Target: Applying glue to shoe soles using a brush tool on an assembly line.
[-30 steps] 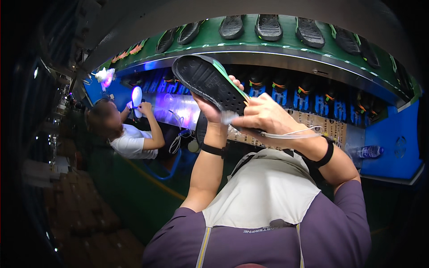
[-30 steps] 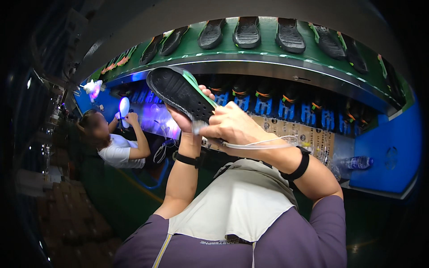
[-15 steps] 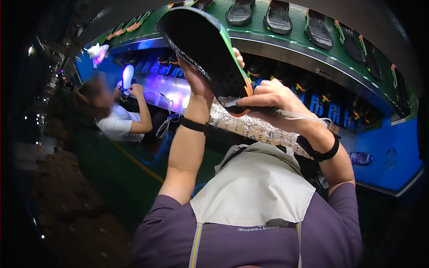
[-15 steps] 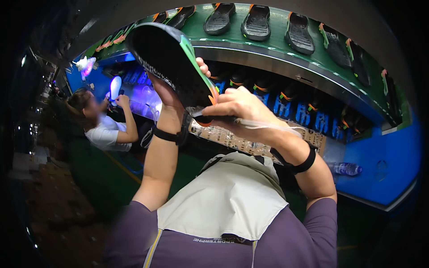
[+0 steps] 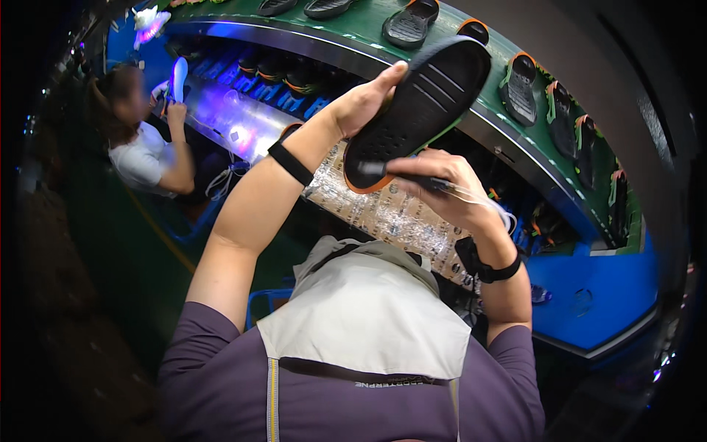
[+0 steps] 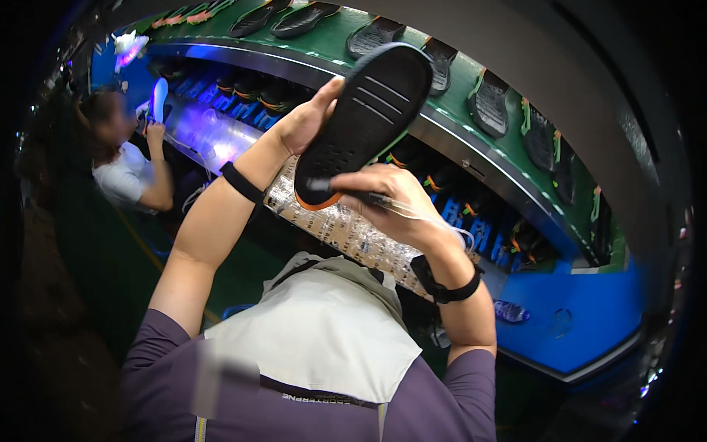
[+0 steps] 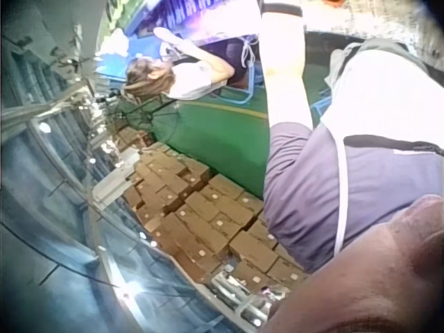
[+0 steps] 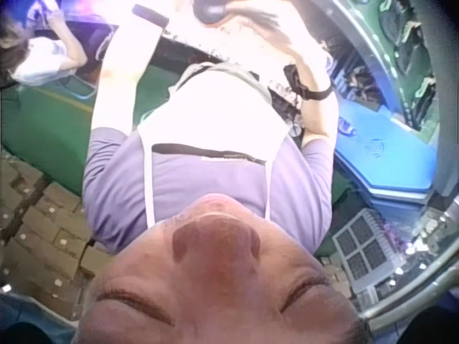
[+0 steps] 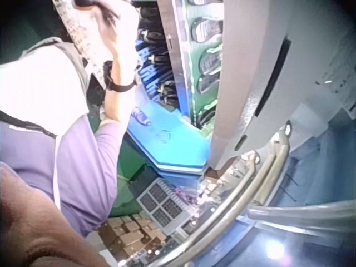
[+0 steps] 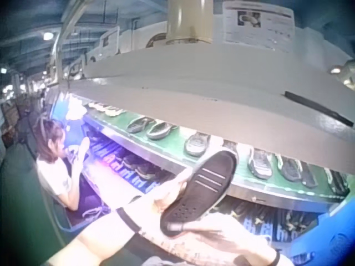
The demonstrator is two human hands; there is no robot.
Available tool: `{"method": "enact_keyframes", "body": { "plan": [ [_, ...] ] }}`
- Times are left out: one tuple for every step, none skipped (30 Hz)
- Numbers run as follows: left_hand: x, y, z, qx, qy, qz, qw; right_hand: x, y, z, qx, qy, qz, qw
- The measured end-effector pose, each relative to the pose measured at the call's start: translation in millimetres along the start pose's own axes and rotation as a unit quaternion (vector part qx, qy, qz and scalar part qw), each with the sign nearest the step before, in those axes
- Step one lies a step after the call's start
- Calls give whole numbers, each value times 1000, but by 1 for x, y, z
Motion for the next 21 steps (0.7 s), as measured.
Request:
{"method": "enact_keyframes", "body": {
  "plan": [
    [-3, 4, 5, -9, 2, -6, 1000, -1, 0, 2, -6, 10, -33, 999],
    [-5, 2, 11, 25, 1, 29, 999, -8, 0, 2, 28, -7, -66, 997],
    [-11, 3, 14, 62, 1, 65, 996, -13, -6, 3, 38, -39, -84, 995],
    [-13, 3, 13, 115, 34, 102, 988, -17, -10, 4, 48, -70, -101, 991],
    [-12, 1, 16, 144, 28, 176, 974, -16, -6, 3, 60, -94, -54, 992],
    [-11, 0, 18, 173, 23, 248, 953, -10, -6, 3, 55, -99, -14, 993],
    [-12, -1, 20, 189, 16, 298, 936, -5, -5, 4, 44, -83, -10, 996],
    [-12, -2, 26, 188, 15, 296, 936, 1, -3, 5, 31, -62, -8, 998],
    [-13, -3, 31, 197, 4, 329, 924, 1, -1, 6, -13, -32, -69, 997],
    [-14, -5, 36, 205, -6, 362, 909, -5, 0, 6, -16, -32, -70, 997],
    [-15, -4, 37, 199, -11, 399, 895, -13, -3, 7, 30, -37, -91, 995],
    [-16, -2, 38, 192, -16, 436, 879, -18, -7, 7, 75, -43, -112, 990],
    [-14, -6, 39, 201, -7, 440, 875, -17, -4, 4, 59, -88, -86, 991],
    [-12, -10, 37, 210, 0, 443, 872, -13, -4, 4, 58, -88, -84, 991],
    [-10, -11, 36, 212, 0, 442, 872, -10, 0, 5, 23, -103, -46, 993],
    [-7, -11, 35, 210, 1, 454, 866, -10, 3, 7, -13, -119, -8, 993],
    [-10, -7, 35, 208, -1, 467, 859, -6, -1, 12, -28, -61, -48, 997],
    [-13, -3, 35, 207, -10, 450, 868, -12, 2, 12, -30, -59, -46, 997],
    [-16, -2, 34, 201, -18, 439, 875, -20, 5, 11, 3, -63, -77, 995],
    [-15, 0, 29, 193, -22, 429, 882, -27, 3, 13, 40, -68, -108, 991],
    [-6, -5, 26, 195, -20, 428, 882, -28, 0, 12, 42, -93, -114, 988]
  ]
}}
Point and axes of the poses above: each hand's wrist, its own z-axis towards the middle knuckle, its own x-axis out of the back of the hand, y = z × x, the point moved 6 cm from there along z, towards the middle knuckle, and after that the axes turned 9 degrees about -y, right-handed, at the moved point
